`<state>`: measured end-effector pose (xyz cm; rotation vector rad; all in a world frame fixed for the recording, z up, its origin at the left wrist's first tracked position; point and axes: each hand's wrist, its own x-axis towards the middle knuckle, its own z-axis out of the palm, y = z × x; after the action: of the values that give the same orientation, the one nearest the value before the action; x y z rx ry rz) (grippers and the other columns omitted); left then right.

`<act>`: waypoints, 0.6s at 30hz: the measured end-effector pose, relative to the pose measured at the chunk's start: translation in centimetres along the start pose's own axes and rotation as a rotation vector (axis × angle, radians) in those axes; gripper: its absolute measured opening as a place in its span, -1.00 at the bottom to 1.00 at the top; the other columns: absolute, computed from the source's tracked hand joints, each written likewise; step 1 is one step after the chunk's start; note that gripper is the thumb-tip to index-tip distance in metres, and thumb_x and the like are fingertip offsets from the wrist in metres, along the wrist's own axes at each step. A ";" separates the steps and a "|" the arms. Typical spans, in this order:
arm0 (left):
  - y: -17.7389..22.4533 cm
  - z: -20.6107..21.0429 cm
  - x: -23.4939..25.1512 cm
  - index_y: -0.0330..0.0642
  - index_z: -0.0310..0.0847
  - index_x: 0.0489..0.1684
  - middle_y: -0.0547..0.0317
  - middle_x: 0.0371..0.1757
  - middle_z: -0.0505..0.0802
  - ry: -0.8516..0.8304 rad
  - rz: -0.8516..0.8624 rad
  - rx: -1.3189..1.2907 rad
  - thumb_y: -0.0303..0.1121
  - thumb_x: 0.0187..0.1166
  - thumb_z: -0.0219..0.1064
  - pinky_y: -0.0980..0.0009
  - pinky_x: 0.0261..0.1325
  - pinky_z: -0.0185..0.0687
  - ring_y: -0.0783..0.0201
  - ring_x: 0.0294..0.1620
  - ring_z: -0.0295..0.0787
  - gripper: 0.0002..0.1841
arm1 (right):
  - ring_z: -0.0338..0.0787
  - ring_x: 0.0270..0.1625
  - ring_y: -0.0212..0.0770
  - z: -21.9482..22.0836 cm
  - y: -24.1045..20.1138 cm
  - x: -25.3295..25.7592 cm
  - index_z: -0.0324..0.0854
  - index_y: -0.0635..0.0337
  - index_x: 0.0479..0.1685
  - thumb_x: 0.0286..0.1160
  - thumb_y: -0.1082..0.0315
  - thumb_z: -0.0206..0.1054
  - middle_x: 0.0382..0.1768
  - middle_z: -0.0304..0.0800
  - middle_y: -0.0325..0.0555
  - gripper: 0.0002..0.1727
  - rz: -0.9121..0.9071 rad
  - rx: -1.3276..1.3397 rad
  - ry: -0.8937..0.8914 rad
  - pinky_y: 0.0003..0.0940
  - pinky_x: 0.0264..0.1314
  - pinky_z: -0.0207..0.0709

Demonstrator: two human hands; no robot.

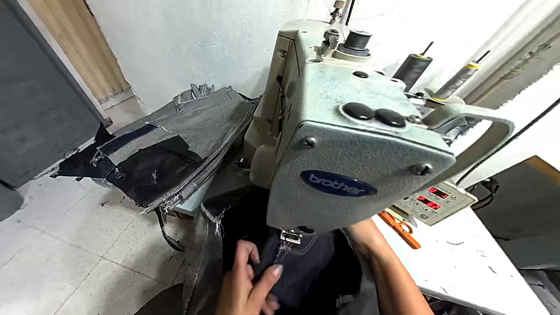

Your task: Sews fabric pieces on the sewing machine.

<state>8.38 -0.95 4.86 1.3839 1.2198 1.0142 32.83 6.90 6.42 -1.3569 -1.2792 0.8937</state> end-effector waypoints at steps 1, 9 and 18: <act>-1.2 -1.4 0.0 -0.47 0.57 -0.04 -0.01 -0.53 0.79 0.031 0.289 0.270 -0.38 0.66 0.32 0.25 -0.44 0.82 0.18 -0.58 0.83 -0.76 | 0.76 -0.21 -0.63 -0.1 0.4 -1.1 0.64 0.10 -0.01 0.33 0.45 0.37 -0.28 0.80 -0.47 -0.76 -0.040 0.007 0.029 -0.61 -0.10 0.69; -2.0 -7.0 10.7 0.21 0.87 -0.24 0.13 -0.66 0.63 0.057 1.219 1.006 -0.36 0.50 0.27 0.30 -0.70 0.46 0.15 -0.69 0.63 -0.78 | 0.73 -0.35 -0.61 4.2 3.0 -8.2 0.42 0.06 -0.25 0.56 0.59 0.13 -0.43 0.71 -0.50 -0.83 -0.019 0.378 0.373 -0.63 -0.17 0.70; -2.0 -6.1 10.3 0.20 0.83 -0.25 0.21 -0.60 0.65 0.105 1.149 0.975 -0.36 0.53 0.24 0.40 -0.71 0.38 0.25 -0.68 0.59 -0.78 | 0.82 -0.28 -0.59 3.2 2.3 -6.8 0.46 0.05 -0.18 0.55 0.65 0.14 -0.34 0.84 -0.47 -0.78 -0.048 0.423 0.345 -0.62 -0.11 0.76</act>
<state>3.61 10.14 3.60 3.0203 0.9553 1.2646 29.17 1.05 2.74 -1.0798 -0.7997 0.8000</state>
